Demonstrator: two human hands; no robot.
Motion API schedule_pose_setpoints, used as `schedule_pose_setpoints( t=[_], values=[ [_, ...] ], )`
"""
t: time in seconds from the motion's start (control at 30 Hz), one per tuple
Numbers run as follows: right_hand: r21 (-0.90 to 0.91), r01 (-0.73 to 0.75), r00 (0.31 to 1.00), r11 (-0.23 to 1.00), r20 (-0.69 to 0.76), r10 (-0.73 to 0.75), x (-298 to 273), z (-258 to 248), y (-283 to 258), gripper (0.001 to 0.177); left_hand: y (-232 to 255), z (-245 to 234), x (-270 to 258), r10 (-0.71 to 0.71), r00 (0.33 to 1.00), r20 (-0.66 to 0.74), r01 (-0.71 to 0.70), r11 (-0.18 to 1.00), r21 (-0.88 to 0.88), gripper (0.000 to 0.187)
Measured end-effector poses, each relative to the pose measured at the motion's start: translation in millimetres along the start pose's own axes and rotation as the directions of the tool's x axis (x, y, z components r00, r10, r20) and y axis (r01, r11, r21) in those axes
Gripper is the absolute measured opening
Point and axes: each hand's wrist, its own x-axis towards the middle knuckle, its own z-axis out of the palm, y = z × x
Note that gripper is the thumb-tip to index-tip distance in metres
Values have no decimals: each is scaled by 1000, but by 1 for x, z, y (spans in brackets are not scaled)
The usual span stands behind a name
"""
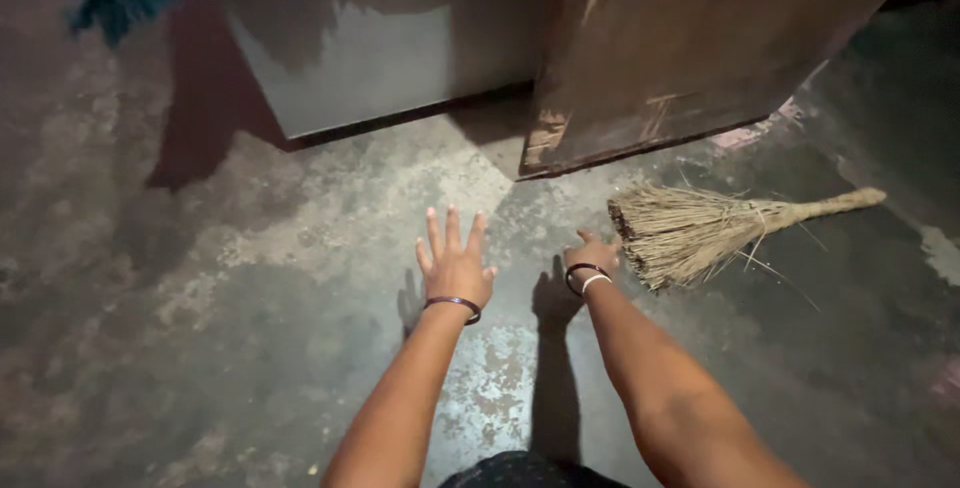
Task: The person sweeps the floor with a traditional straw broom, then moves a plastic chair to sweep underneath it. They also sweep the upper wall and ceiling area to remove dust or cobwebs.
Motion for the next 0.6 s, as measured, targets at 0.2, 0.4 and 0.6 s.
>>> schedule_pose_setpoints(
  t=[0.2,0.4,0.6],
  values=[
    [140,-28,994,990,106,13,84,32,96,52,3,32,-4,-56,998,5,56,998,-37,88],
    [689,-320,943,650,294,153,135,25,153,39,6,58,-9,-124,991,56,126,992,-29,87],
    [497,-97,983,862,181,6,142,20,149,20,5,79,-12,-178,973,149,181,984,-4,86]
  ],
)
